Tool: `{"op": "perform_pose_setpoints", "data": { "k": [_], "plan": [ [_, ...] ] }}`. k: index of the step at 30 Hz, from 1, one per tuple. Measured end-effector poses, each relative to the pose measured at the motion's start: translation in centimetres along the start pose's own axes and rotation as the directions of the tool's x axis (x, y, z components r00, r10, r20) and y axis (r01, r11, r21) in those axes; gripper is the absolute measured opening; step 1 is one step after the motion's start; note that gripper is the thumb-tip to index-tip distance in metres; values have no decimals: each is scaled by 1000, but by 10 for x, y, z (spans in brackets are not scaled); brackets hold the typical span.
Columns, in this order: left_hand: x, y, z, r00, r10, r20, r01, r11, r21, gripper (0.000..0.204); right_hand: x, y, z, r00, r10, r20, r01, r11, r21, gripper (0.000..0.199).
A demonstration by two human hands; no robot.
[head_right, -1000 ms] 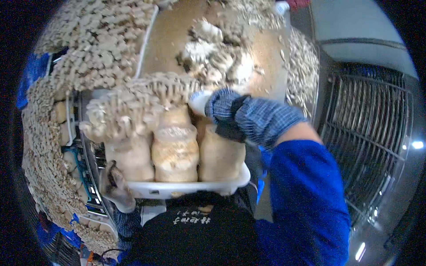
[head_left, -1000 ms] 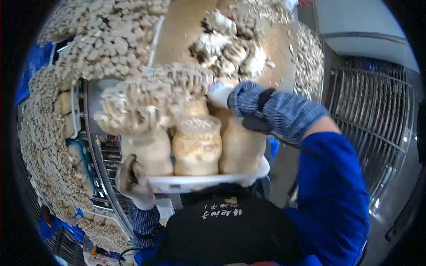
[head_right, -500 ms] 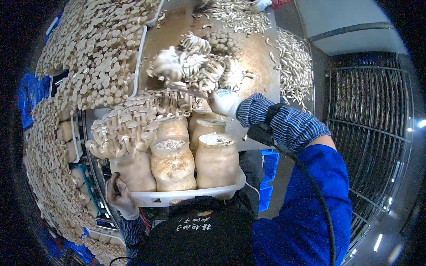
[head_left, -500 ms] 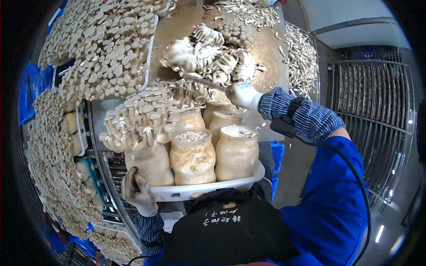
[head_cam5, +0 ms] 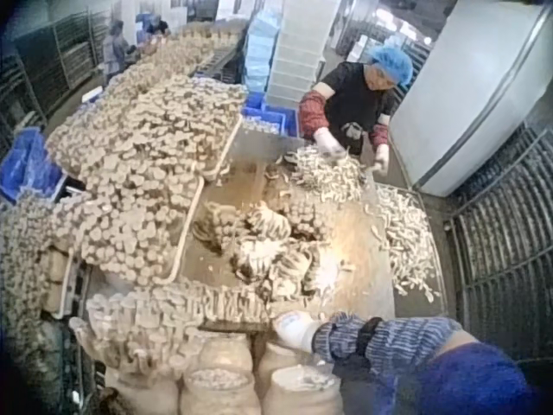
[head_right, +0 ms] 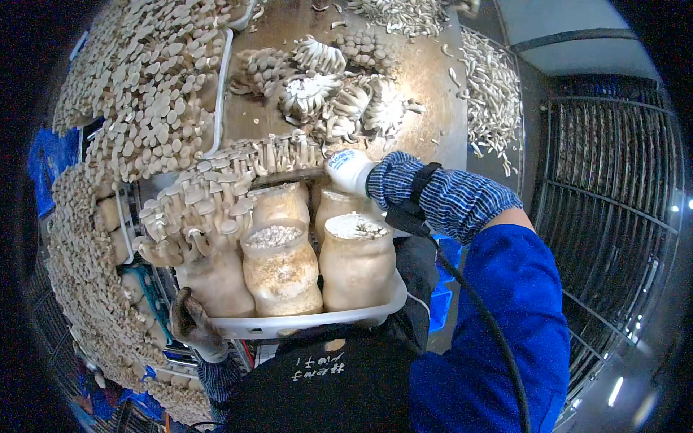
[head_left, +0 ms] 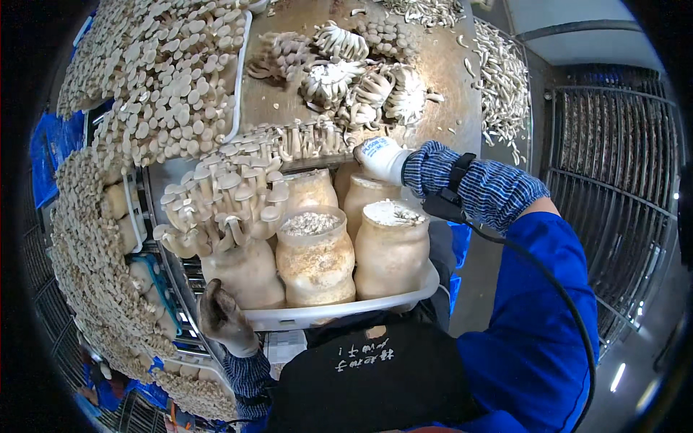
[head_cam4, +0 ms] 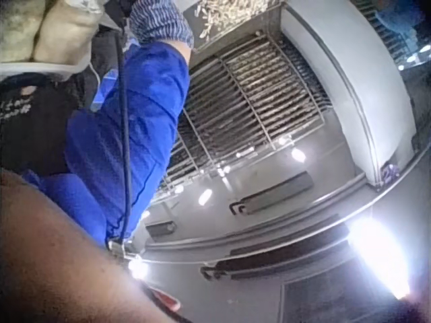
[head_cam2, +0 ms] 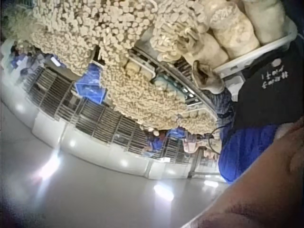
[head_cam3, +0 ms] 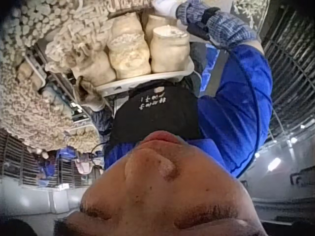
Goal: The person separates mushrooms from their clusters by hand onto a metal table, then uses a knife to cut mushrooms from a tray of jars. After trimming the mushrooms, they carry the tray to a conveyor belt and return to the table to continue separating clusters by hand.
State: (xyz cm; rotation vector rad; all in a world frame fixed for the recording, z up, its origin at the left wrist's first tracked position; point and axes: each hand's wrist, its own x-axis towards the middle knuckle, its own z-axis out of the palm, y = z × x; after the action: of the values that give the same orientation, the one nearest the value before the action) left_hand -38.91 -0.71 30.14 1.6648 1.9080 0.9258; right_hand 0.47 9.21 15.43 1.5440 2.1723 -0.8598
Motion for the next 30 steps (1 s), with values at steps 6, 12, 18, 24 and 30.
{"op": "perform_pose_setpoints", "data": {
  "k": [6, 12, 18, 24, 30],
  "plan": [
    [7, 7, 1, 999, 12, 32, -12, 1000, -10, 22, 10, 8, 9, 999, 29, 19, -29, 999, 24, 25],
    [2, 0, -5, 997, -49, 67, 50, 999, -19, 30, 35, 7, 12, 996, -4, 86, 2, 1000, 23, 22],
    [6, -8, 3, 967, 254, 7, -253, 958, 135, 39, 136, 21, 88, 971, -239, -7, 239, 971, -8, 14],
    [-6, -13, -7, 956, -274, -107, 258, 955, -144, 79, 123, 30, 72, 999, 27, -35, -25, 999, 45, 21],
    [-14, -15, -26, 773, -503, 387, 628, 520, -579, 66, 81, 67, 30, 913, 405, -57, -384, 896, 224, 32]
  ]
}}
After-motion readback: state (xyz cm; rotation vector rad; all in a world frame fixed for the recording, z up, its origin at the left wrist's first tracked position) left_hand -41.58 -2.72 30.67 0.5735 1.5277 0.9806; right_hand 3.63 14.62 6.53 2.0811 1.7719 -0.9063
